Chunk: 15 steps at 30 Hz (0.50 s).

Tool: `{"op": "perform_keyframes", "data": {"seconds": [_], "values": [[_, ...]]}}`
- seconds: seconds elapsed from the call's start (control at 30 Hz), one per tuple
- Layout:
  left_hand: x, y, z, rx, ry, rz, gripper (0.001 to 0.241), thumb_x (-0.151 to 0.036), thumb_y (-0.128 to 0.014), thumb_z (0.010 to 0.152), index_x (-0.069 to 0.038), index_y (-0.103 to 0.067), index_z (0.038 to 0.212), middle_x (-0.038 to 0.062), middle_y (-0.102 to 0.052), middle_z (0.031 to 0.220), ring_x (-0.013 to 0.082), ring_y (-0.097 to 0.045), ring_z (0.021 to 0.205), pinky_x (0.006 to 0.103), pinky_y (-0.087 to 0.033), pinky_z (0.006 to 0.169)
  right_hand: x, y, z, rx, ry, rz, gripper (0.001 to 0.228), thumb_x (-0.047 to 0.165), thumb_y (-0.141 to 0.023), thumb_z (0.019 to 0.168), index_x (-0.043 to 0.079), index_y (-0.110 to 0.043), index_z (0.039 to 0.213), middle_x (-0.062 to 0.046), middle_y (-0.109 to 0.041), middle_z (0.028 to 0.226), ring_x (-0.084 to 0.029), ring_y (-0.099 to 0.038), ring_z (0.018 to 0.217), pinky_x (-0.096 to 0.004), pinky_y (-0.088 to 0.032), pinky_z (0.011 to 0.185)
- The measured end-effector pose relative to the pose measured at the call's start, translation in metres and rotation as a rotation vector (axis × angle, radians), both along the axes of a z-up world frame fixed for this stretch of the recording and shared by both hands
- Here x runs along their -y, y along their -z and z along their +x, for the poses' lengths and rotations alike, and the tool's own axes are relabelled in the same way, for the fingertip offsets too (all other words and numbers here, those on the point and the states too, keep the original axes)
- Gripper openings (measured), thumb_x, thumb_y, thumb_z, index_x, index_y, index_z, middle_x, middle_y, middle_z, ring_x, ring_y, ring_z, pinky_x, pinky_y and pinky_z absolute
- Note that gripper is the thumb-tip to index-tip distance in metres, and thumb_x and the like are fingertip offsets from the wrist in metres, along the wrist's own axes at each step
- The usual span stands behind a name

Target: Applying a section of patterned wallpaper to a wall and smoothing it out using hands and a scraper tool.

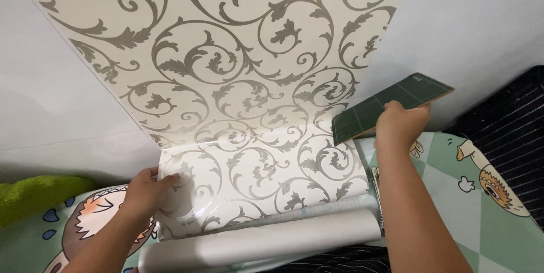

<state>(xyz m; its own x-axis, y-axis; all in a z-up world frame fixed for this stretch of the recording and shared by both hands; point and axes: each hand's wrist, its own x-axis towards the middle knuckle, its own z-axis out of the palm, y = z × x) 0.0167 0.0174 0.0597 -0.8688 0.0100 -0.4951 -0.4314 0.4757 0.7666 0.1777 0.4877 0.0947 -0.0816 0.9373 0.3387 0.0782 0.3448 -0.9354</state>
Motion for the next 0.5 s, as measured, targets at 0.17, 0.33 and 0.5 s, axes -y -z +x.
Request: {"op": "perform_keyframes", "data": {"seconds": [0.17, 0.33, 0.5], "values": [[0.001, -0.002, 0.002, -0.003, -0.001, 0.050, 0.052, -0.010, -0.069, 0.102, 0.010, -0.055, 0.148, 0.030, -0.070, 0.131, 0.0384, -0.071, 0.113, 0.0475, -0.057, 0.097, -0.017, 0.011, 0.003, -0.020, 0.002, -0.016, 0.028, -0.001, -0.068, 0.087, 0.004, -0.062, 0.114, -0.009, -0.073, 0.103, -0.017, -0.072, 0.085, -0.031, -0.061, 0.080], [0.002, -0.004, 0.002, -0.002, -0.009, 0.037, 0.052, -0.011, -0.069, 0.103, 0.009, -0.055, 0.149, 0.029, -0.071, 0.132, 0.0380, -0.071, 0.113, 0.0474, -0.057, 0.097, 0.010, -0.021, 0.003, -0.023, -0.043, 0.032, 0.035, -0.006, -0.062, 0.088, 0.005, -0.058, 0.122, -0.008, -0.073, 0.107, -0.016, -0.072, 0.089, -0.029, -0.060, 0.086], [-0.003, -0.008, 0.003, 0.007, 0.006, -0.043, 0.050, -0.013, -0.070, 0.103, 0.006, -0.057, 0.148, 0.029, -0.072, 0.129, 0.0385, -0.073, 0.112, 0.0473, -0.059, 0.096, -0.005, 0.007, 0.004, -0.004, 0.020, 0.006, 0.030, -0.005, -0.063, 0.089, 0.004, -0.056, 0.117, -0.011, -0.070, 0.108, -0.021, -0.073, 0.093, -0.034, -0.058, 0.089]]}}
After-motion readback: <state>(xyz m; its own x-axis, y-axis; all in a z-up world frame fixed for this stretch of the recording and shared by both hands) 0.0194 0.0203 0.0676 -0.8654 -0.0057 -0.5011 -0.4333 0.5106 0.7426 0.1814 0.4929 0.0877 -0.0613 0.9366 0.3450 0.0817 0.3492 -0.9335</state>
